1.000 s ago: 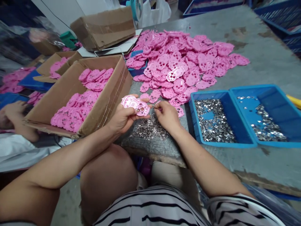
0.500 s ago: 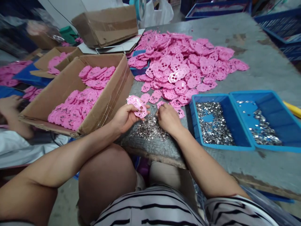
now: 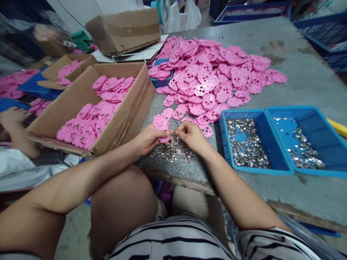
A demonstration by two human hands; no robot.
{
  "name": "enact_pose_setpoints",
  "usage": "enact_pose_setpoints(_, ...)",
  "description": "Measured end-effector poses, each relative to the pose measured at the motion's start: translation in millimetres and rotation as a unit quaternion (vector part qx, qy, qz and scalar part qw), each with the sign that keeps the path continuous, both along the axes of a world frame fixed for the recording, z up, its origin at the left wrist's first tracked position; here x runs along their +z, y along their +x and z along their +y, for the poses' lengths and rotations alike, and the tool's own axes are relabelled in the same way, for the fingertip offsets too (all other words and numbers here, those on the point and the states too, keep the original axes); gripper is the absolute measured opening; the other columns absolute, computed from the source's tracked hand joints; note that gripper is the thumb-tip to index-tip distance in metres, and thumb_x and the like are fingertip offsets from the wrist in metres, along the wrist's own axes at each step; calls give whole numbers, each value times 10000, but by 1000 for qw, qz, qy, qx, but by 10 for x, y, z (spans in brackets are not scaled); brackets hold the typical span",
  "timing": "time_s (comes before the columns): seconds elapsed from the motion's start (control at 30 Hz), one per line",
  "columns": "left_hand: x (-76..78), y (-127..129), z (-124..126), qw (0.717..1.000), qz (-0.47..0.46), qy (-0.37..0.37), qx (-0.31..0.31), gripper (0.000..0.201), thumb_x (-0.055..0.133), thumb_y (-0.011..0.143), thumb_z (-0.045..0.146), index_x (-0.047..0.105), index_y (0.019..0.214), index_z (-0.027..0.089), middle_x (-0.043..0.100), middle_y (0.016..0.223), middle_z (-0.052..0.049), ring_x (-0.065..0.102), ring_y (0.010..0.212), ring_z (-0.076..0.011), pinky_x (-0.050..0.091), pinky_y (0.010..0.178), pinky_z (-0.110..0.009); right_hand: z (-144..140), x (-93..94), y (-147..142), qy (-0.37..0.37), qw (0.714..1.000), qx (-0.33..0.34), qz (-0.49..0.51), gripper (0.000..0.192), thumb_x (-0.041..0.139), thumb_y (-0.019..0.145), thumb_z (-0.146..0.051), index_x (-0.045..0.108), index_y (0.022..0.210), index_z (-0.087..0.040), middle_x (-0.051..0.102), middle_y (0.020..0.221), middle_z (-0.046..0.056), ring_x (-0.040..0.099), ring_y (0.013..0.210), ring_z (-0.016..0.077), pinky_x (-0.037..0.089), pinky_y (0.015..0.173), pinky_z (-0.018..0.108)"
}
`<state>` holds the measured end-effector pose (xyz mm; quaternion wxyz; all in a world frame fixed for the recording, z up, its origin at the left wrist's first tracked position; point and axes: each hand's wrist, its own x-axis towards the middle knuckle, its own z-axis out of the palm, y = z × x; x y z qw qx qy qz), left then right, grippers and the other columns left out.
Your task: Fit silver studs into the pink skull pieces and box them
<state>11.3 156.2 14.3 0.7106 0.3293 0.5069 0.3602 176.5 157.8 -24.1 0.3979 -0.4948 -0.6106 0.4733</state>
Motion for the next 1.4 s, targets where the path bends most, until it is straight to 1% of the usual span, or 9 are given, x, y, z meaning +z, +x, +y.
enact_pose_setpoints(0.27,-55,22,3,999,32,35,-22,312,663,621,-9,536,868,134,601,582,27,570,460,-109,414,377,-191,-54,-7,-59,0,1000,16,-17,122,604,712,-271,509,663,-213,511,578,-37,427,519,114,333,511,254)
enact_pose_setpoints(0.37,-61,16,1,998,41,44,-26,294,651,619,-2,537,854,133,591,579,27,564,458,-108,410,382,-196,-83,-20,-71,69,995,14,-66,46,570,772,-216,555,729,-210,595,666,-4,510,593,140,392,575,272)
enact_pose_setpoints(0.5,-52,19,-4,998,38,44,-18,285,626,612,-1,532,839,142,576,572,35,556,454,-104,392,382,-191,-108,-30,-66,192,967,18,-167,105,533,847,-182,604,776,-211,658,783,47,589,738,184,438,691,311)
enact_pose_setpoints(0.67,-36,16,-8,999,16,30,1,290,626,611,2,524,846,138,579,573,30,555,452,-107,388,373,-195,-125,-26,-66,212,955,36,-204,146,496,896,-192,626,832,-208,671,847,76,612,797,209,456,729,334)
enact_pose_setpoints(0.87,-38,15,-4,999,-5,42,8,255,640,656,38,544,871,137,607,594,4,578,481,-115,399,397,-195,-127,-12,-90,142,981,-37,-127,106,617,827,-270,630,733,-225,660,767,46,585,751,203,448,724,346)
enact_pose_setpoints(0.97,-44,29,-5,998,-8,57,3,282,681,637,45,553,868,143,596,595,20,579,491,-110,411,414,-192,-102,-24,-119,62,995,-78,19,146,665,777,-329,637,681,-222,660,727,25,577,714,182,460,710,341)
enact_pose_setpoints(1.1,-46,54,-15,997,-22,78,-4,309,712,612,51,564,866,147,615,636,19,594,520,-109,434,436,-193,-99,-1,-166,-3,982,-86,169,233,761,660,-437,663,649,-225,671,729,12,600,743,176,486,758,357)
enact_pose_setpoints(1.27,-39,72,-18,996,-17,93,8,315,708,608,48,554,865,147,604,611,28,587,513,-103,426,433,-182,-133,38,-188,-49,973,-76,212,229,798,606,-419,681,656,-228,666,723,4,583,675,161,485,680,350)
enact_pose_setpoints(1.4,-30,77,-15,994,3,109,3,288,684,609,43,557,848,143,597,604,34,568,486,-95,413,414,-186,-123,11,-173,-55,979,-82,176,264,777,626,-436,669,728,-218,627,690,-6,523,609,142,425,594,317)
